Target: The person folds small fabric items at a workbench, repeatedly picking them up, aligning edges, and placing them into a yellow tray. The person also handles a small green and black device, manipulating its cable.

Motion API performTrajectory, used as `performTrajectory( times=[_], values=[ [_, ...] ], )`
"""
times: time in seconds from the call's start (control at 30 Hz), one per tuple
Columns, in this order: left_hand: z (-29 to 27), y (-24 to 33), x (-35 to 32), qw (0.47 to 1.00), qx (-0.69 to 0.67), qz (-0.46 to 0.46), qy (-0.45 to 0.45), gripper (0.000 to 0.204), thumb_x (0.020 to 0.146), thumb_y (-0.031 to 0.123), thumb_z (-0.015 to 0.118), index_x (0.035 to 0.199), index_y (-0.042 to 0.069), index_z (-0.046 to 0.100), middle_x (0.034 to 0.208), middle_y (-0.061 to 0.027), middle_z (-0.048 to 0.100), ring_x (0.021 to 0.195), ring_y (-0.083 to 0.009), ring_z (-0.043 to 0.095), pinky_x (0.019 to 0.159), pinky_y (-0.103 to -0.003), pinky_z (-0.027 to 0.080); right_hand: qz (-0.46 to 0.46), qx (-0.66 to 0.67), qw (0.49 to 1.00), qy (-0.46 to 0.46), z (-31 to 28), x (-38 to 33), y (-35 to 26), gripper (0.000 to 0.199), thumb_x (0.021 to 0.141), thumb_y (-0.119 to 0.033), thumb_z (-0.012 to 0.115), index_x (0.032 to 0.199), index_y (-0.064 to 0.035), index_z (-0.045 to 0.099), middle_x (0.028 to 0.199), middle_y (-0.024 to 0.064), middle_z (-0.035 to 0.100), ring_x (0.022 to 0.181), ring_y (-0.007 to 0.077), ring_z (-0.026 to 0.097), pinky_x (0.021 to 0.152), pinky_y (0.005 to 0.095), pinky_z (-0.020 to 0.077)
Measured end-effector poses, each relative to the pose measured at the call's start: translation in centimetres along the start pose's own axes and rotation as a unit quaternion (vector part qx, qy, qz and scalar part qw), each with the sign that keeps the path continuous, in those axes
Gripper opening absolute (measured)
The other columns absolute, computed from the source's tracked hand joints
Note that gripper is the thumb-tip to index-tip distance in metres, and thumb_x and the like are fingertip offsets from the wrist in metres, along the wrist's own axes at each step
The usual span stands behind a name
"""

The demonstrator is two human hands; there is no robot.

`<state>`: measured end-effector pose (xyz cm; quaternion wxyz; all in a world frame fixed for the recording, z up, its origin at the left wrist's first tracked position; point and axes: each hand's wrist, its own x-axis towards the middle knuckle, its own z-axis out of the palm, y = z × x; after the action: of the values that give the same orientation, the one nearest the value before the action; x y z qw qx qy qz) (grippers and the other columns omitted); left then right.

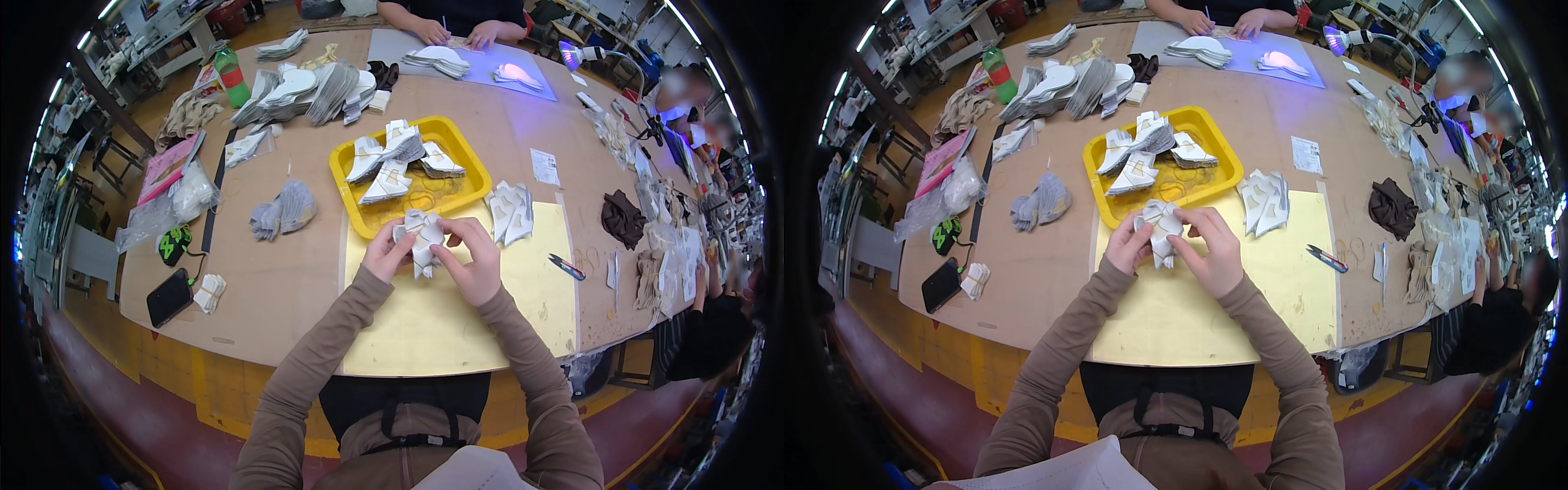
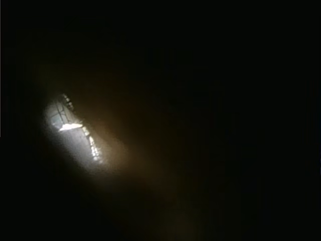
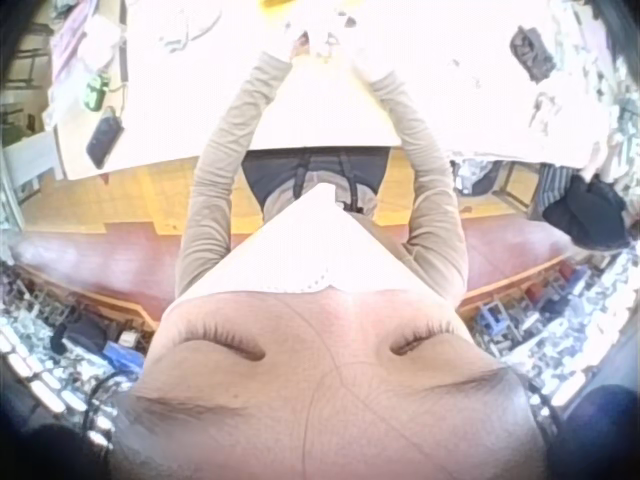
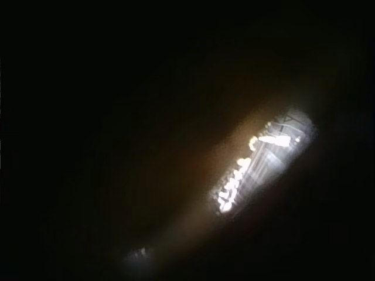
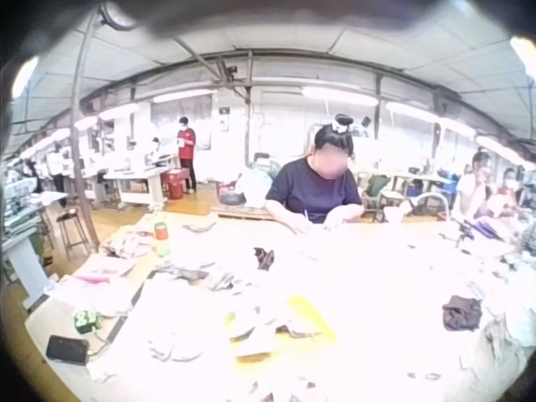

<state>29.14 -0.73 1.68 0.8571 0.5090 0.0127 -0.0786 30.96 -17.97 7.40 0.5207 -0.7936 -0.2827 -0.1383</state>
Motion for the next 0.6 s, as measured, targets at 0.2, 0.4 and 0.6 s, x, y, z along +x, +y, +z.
performTrajectory(
  times=[0.2, 0.4, 0.6],
  values=[
    [0.4, -0.5, 0.2, 0.994, -0.098, -0.046, 0.001, 0.034, 0.097, 0.018, 0.049, 0.128, 0.008, 0.039, 0.121, -0.01, 0.054, 0.111, -0.021, 0.057, 0.092, -0.039, 0.051, 0.17, 0.177, 0.969, -0.014, 0.1, -0.4, 1.4, 0.026, 0.081, 0.002, 0.066, 0.107, 0.0033, 0.062, 0.088, 0.0029, 0.058, 0.072, 0.0096, 0.054, 0.067, 0.023, 0.0476],
    [0.7, -0.1, -0.2, 0.991, -0.09, -0.085, 0.044, 0.032, 0.093, 0.012, 0.052, 0.123, 0.01, 0.04, 0.118, -0.0109, 0.055, 0.107, -0.023, 0.06, 0.088, -0.042, 0.054, 0.241, 0.315, 0.907, 0.143, -2.4, 0.6, 3.3, 0.022, 0.088, -0.002, 0.059, 0.109, 0.0035, 0.06, 0.09, 0.003, 0.06, 0.074, 0.0086, 0.055, 0.07, 0.0209, 0.0464],
    [-1.0, -0.3, 0.2, 0.999, -0.013, -0.041, 0.022, 0.034, 0.091, 0.011, 0.057, 0.122, 0.006, 0.044, 0.11, -0.0083, 0.061, 0.094, -0.0173, 0.064, 0.077, -0.031, 0.055, 0.201, 0.397, 0.844, 0.3, -8.9, 0.7, 5.6, 0.016, 0.089, -0.003, 0.057, 0.104, 0.0011, 0.058, 0.091, 0.005, 0.062, 0.072, 0.0097, 0.057, 0.067, 0.0218, 0.0476]
  ],
)
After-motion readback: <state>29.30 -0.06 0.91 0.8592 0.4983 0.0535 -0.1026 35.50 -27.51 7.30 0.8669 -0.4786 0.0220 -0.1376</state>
